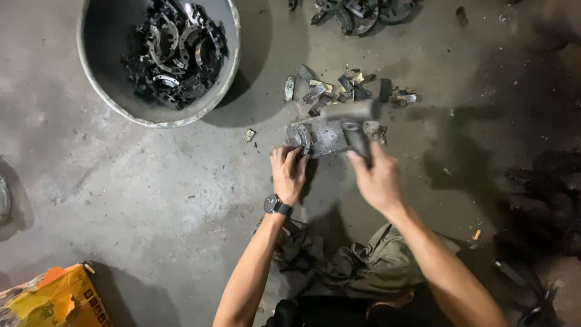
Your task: Breaking apart used brake pads using a hammer and metal punch on a floor-based anvil.
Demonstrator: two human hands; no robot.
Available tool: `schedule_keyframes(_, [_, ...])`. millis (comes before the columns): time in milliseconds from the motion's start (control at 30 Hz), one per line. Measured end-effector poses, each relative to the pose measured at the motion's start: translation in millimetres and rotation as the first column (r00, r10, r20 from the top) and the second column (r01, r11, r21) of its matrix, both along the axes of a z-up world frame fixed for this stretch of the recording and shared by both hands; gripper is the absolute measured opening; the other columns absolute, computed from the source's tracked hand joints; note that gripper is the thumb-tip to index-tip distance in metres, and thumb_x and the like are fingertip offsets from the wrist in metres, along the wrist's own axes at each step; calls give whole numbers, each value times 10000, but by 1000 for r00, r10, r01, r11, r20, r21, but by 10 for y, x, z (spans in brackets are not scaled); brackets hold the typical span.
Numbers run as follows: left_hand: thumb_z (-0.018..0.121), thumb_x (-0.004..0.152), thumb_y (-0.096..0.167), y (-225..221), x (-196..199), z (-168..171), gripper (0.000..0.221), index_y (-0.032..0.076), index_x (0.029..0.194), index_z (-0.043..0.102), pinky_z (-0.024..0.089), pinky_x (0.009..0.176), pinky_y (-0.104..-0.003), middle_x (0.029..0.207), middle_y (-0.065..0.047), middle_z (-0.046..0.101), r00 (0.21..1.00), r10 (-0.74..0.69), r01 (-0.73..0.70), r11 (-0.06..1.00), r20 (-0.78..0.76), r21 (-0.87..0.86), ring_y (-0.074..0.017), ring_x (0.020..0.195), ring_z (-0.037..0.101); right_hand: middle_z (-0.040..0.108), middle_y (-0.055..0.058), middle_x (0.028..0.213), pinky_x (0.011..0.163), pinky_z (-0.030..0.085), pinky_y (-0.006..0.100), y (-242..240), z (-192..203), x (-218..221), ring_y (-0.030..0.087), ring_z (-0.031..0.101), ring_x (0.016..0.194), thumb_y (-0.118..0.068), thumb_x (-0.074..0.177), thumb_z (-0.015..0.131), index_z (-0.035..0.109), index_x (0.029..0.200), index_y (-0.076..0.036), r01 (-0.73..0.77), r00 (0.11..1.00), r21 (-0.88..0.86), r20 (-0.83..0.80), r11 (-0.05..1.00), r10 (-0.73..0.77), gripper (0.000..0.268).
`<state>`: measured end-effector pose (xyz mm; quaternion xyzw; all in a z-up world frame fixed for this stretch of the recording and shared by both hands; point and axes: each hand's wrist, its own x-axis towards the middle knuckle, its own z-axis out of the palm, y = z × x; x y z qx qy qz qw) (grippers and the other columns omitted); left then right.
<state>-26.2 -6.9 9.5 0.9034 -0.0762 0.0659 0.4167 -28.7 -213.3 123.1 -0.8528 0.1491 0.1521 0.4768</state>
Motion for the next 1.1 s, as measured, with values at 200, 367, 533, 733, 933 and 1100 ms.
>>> schedule_keyframes(200, [706, 976, 88, 64, -103, 345, 171, -13, 1113, 718, 467, 803, -266, 1012, -28, 638, 888, -87, -306, 620, -451, -722, -125, 914, 572, 639, 67, 713, 451, 480, 400, -800, -346, -167, 225, 572, 492, -256, 996, 707, 658, 1042, -39, 211, 968, -181, 175, 960, -180, 227])
schedule_keyframes(367, [668, 979, 23, 58, -110, 564, 157, -56, 1114, 683, 469, 865, -244, 1071, -4, 626, 905, -221, -229, 466, -363, -855, -98, 972, 563, 708, 180, 900, 722, 522, 475, -1457, -818, -376, 359, 695, 796, -165, 951, 814, 660, 1156, 26, 330, 915, -516, 380, 790, -134, 320])
schedule_keyframes(533, [682, 941, -9, -1, -143, 771, 193, -60, 1127, 676, 454, 927, -255, 1111, -2, 625, 902, -262, -207, 438, -344, -875, -106, 1028, 554, 699, 248, 1029, 826, 515, 501, -1634, -945, -530, 415, 670, 938, -106, 921, 840, 642, 1193, 59, 344, 914, -619, 394, 706, -99, 375])
schedule_keyframes(733, [716, 918, -24, -143, -190, 821, 172, -56, 1083, 681, 450, 976, -270, 1109, -33, 651, 909, -286, -144, 465, -303, -873, -132, 1060, 579, 744, 134, 984, 688, 584, 352, -509, 8, -203, 232, 711, 825, -173, 1001, 674, 732, 1148, -44, 207, 975, -127, 103, 970, -195, 204])
schedule_keyframes(933, [848, 837, 197, -264, -93, 702, 374, 27, 1146, 722, 558, 966, -346, 1183, -78, 694, 949, -208, 16, 781, -236, -624, -187, 1100, 669, 776, 104, 951, 664, 593, 291, -233, -325, -158, 168, 701, 787, -188, 965, 737, 754, 1098, -37, 31, 992, 206, 110, 978, -54, 203])
schedule_keyframes(1100, [874, 608, 516, -108, 607, 297, 1249, 14, 1540, 209, 192, 1143, -695, 1555, -260, 372, 938, -339, 331, 822, -70, 463, -414, 1437, 364, 770, 82, 997, 604, 569, 354, -603, -381, -103, 201, 720, 716, -185, 888, 759, 729, 1136, -58, 253, 962, -28, -102, 967, -255, 280])
